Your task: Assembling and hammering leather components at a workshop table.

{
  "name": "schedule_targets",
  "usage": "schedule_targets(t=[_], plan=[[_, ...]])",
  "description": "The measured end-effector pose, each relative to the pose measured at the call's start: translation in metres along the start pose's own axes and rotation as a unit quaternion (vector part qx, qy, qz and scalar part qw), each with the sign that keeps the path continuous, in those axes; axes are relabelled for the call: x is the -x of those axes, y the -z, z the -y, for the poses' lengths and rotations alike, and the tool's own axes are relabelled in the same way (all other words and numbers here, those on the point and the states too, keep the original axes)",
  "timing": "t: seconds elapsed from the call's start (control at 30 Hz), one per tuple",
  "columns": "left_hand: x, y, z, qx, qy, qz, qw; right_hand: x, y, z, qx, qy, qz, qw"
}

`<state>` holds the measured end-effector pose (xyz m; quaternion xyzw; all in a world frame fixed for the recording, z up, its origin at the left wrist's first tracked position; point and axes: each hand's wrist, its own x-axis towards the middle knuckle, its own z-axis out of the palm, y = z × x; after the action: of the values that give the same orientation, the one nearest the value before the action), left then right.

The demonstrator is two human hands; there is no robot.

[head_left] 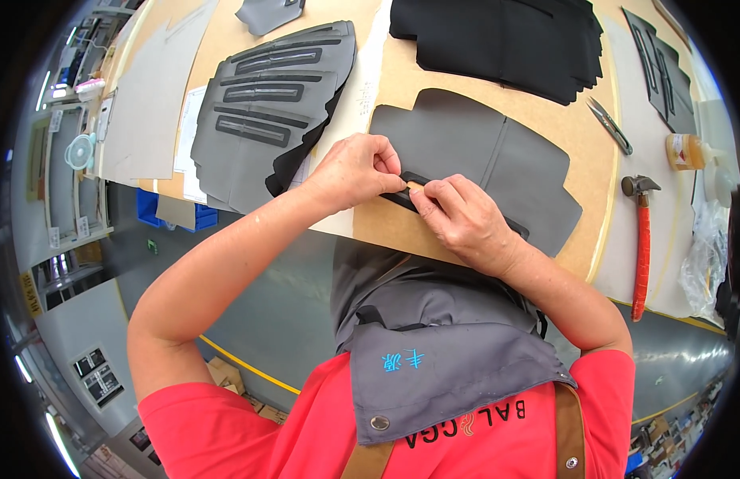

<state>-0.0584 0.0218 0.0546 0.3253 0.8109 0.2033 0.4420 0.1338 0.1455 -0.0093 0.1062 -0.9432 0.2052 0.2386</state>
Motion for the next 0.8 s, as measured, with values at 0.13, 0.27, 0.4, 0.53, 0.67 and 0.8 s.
schedule_targets(t=[0.13,0.27,0.4,0.53,0.67,0.8], plan=[[0.000,0.004,0.012,0.045,-0.042,-0.013,0.998,-0.008,0.001,-0.004,0.010,0.024,-0.017,1.000],[0.029,-0.024,0.024,-0.059,-0.236,-0.200,0.949,-0.007,0.001,-0.010,0.023,0.032,-0.007,0.999],[0.038,-0.061,0.040,-0.200,-0.333,-0.281,0.878,-0.010,0.005,-0.011,0.012,0.034,-0.002,0.999],[0.038,-0.072,0.046,-0.207,-0.349,-0.320,0.856,-0.006,0.011,-0.007,-0.010,-0.035,0.016,0.999],[0.038,-0.077,0.050,-0.231,-0.347,-0.335,0.845,0.003,0.016,-0.007,-0.052,-0.085,0.027,0.995],[0.043,-0.077,0.050,-0.245,-0.338,-0.318,0.851,0.005,0.019,-0.009,-0.031,-0.030,0.024,0.999]])
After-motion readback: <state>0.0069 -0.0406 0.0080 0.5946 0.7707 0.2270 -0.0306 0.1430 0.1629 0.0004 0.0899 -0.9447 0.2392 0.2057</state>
